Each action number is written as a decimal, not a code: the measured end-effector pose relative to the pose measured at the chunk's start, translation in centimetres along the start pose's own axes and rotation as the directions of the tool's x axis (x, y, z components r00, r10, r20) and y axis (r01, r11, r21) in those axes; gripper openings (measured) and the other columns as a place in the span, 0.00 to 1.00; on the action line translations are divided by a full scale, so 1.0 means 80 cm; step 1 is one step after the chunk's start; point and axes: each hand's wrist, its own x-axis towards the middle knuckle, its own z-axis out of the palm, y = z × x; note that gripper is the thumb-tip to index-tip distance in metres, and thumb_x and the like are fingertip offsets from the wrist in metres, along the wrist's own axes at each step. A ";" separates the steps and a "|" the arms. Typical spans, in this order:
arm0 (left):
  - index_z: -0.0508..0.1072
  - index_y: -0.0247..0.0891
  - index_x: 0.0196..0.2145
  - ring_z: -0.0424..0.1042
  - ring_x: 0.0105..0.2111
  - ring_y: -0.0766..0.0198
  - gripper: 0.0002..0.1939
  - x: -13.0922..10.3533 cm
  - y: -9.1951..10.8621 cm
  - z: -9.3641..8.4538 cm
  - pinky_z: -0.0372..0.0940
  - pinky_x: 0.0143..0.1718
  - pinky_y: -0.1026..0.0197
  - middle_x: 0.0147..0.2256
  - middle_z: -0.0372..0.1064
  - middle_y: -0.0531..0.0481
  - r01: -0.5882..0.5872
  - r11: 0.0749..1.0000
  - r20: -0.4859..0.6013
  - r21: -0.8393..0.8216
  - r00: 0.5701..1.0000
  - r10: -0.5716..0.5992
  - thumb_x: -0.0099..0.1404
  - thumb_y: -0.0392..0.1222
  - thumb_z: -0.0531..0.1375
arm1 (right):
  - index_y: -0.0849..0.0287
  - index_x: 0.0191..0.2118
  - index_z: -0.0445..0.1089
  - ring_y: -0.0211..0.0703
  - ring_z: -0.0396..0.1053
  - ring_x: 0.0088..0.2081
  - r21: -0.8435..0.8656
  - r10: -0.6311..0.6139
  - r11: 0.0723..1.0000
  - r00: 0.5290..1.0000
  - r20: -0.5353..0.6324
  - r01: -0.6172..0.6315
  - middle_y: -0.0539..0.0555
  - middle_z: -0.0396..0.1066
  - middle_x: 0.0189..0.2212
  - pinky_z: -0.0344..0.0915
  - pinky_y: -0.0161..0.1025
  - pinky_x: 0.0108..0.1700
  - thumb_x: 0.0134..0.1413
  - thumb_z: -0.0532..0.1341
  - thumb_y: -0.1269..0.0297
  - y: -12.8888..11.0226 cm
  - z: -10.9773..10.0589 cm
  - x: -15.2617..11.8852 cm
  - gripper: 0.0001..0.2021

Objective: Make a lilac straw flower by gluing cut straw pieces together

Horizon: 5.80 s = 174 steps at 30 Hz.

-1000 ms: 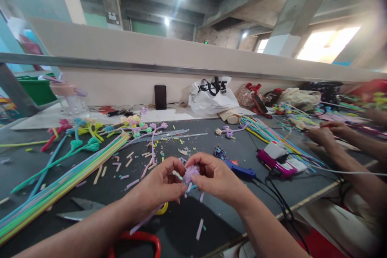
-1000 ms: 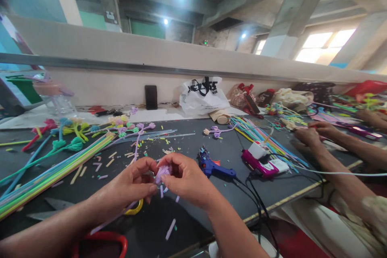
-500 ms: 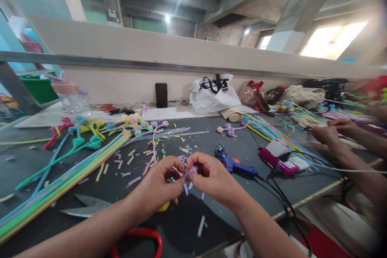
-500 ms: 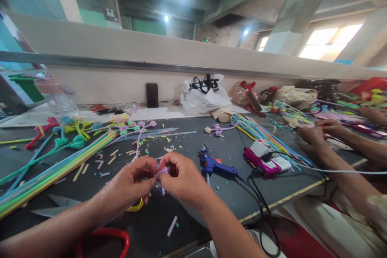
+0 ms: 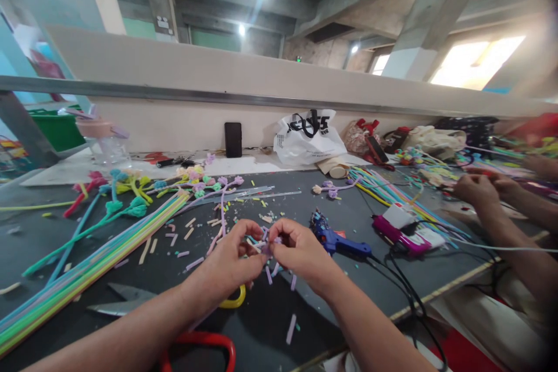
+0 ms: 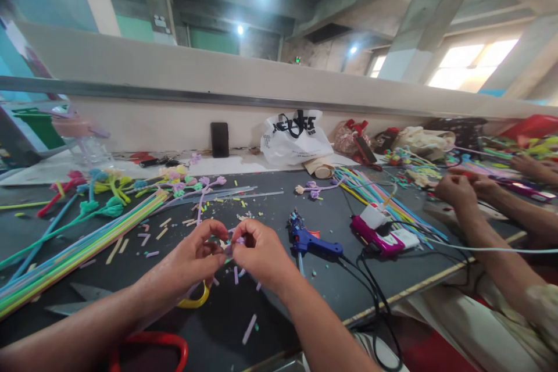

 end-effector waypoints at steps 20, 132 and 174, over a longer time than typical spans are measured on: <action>0.66 0.33 0.26 0.70 0.24 0.67 0.08 0.000 -0.005 -0.009 0.67 0.28 0.63 0.23 0.67 0.52 0.345 0.732 0.275 -0.587 0.936 -0.221 0.55 0.37 0.62 | 0.57 0.43 0.65 0.27 0.54 0.19 0.327 0.006 0.945 0.999 -0.046 0.009 0.50 0.66 0.32 0.52 0.29 0.20 0.51 0.59 0.53 -0.012 -0.034 -0.004 0.16; 0.64 0.35 0.31 0.58 0.17 0.76 0.14 -0.013 0.024 -0.009 0.43 0.15 0.72 0.26 0.62 0.54 0.445 0.747 0.422 -0.494 0.874 -0.241 0.59 0.51 0.54 | 0.59 0.28 0.64 0.36 0.61 0.30 -0.336 -0.425 0.832 0.896 0.127 0.442 0.50 0.63 0.29 0.60 0.33 0.33 0.47 0.55 0.78 -0.025 -0.036 -0.026 0.07; 0.66 0.39 0.28 0.62 0.24 0.68 0.05 -0.017 0.023 -0.005 0.56 0.26 0.66 0.24 0.63 0.56 -0.228 0.743 -0.140 0.629 0.907 0.397 0.57 0.42 0.57 | 0.56 0.35 0.69 0.37 0.65 0.33 0.420 -0.077 0.891 0.968 -0.237 0.174 0.47 0.70 0.30 0.61 0.33 0.37 0.42 0.66 0.64 0.009 0.025 -0.020 0.11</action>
